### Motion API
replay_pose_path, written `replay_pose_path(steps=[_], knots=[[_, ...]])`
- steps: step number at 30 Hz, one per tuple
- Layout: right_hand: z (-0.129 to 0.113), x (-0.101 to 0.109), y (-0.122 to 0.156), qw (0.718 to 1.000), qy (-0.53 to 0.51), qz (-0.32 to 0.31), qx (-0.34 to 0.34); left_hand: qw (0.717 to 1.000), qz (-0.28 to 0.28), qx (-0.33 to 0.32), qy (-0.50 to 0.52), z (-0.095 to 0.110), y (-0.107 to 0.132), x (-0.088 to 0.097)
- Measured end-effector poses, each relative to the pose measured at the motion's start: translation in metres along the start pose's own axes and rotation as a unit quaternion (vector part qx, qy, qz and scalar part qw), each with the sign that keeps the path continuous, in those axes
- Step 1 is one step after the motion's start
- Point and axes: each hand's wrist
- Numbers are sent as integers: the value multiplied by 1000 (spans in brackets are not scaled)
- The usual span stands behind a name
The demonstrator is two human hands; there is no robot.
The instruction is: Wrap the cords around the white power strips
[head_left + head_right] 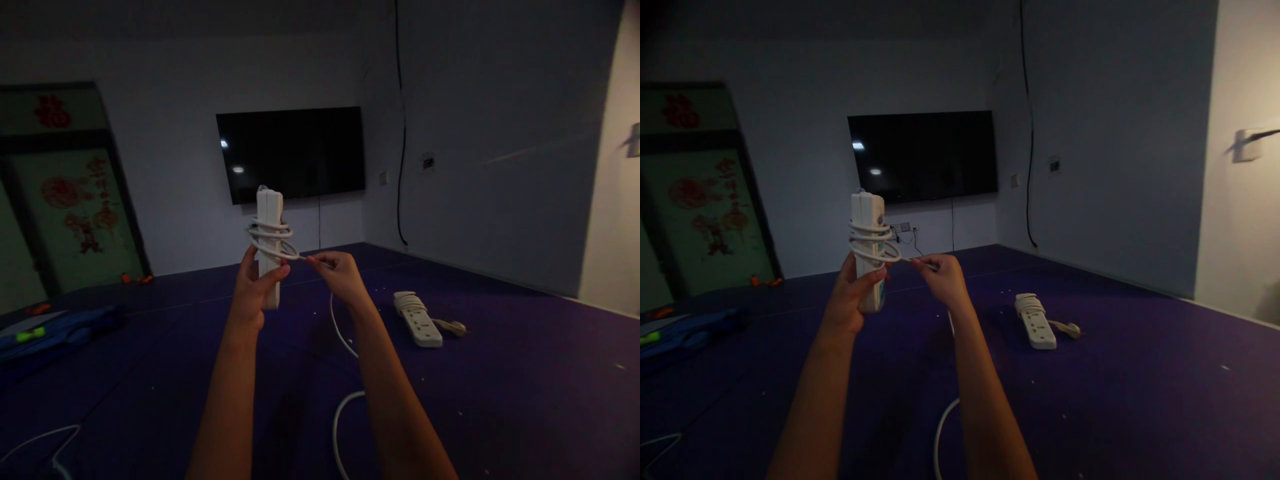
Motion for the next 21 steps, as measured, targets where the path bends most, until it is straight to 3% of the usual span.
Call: replay_pose_path(steps=[3,6,9,13,17,21], knots=[[10,3,-3,998,68,2,-13,999,-32,35,22,0,3,-1],[12,1,-3,995,103,-4,17,997,-45,58,24,-5,3,-6],[5,-4,-2,995,7,-76,59,996,-47,71,26,-11,3,-10],[-1,-15,-1,968,-166,-185,28,995,-52,75,46,-11,2,-7],[1,-26,1,945,-259,-198,-27,991,-68,99,54,-7,2,-1],[0,-30,6,950,-260,-170,-27,989,-78,118,44,-7,2,0]])
Point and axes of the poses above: each hand's wrist, its own y-axis away from the middle knuckle, its own x-axis out of the back of the hand, z = x × y, and after that the axes turned 5 degrees about z, right-handed
